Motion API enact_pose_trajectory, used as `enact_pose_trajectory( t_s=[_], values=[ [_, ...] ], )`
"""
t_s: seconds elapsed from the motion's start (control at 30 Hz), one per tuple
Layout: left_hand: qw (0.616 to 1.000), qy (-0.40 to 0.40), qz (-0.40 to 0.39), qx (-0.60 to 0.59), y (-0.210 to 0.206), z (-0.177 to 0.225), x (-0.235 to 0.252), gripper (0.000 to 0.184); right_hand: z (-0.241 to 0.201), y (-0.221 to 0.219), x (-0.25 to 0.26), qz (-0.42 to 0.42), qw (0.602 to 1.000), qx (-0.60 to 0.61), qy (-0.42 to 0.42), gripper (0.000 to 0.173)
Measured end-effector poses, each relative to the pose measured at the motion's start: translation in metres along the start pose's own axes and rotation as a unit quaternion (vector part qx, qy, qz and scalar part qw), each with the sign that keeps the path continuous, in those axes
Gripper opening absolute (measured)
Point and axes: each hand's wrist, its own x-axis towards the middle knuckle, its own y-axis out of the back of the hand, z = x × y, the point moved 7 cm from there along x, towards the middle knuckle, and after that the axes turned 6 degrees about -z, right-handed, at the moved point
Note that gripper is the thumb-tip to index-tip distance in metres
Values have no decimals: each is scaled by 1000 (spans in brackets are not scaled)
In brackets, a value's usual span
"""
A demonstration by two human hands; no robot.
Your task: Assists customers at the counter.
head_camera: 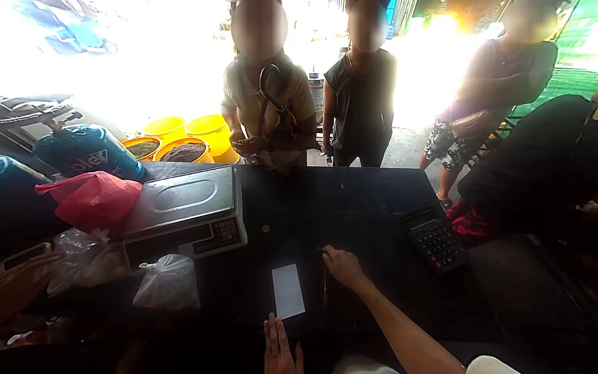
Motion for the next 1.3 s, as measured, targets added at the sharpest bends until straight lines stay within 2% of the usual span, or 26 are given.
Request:
enact_pose_trajectory(
  t_s=[0.33, 0.43, 0.5, 0.6, 0.8, 0.9, 0.97, 1.1, 1.2, 1.3],
  values=[
    [1000, -2, -7, -7, 2, 1, 1, 73, 0, 0, 1, -10, 1000, 0, 2, 42],
    [1000, -5, -8, -4, 3, 1, 3, 74, -3, -8, -1, -54, 994, 92, 31, 40],
    [1000, -7, -11, -2, 3, 1, 2, 75, -12, -22, -6, -89, 972, 207, 62, 38],
    [1000, -3, -19, 6, 4, 2, 2, 76, -33, -39, -19, -107, 938, 326, 55, 37],
    [1000, 1, 0, 12, 0, -1, -3, 75, -63, -54, -27, -138, 924, 345, 91, 38],
    [1000, -6, 17, 21, -1, -4, 2, 74, -68, -50, -28, -174, 900, 387, 103, 38],
    [1000, -9, 22, 11, 0, 0, 8, 73, -70, -39, -31, -165, 891, 407, 116, 38],
    [999, 32, -14, -7, 15, 4, 4, 71, -58, -27, -37, -73, 915, 388, 83, 37],
    [996, 79, -42, 19, 15, -1, 6, 72, -43, -30, -29, -21, 906, 419, 56, 42],
    [990, 127, -55, 3, 17, -8, 7, 72, -48, -44, -27, -33, 878, 476, 35, 51]
  ],
)
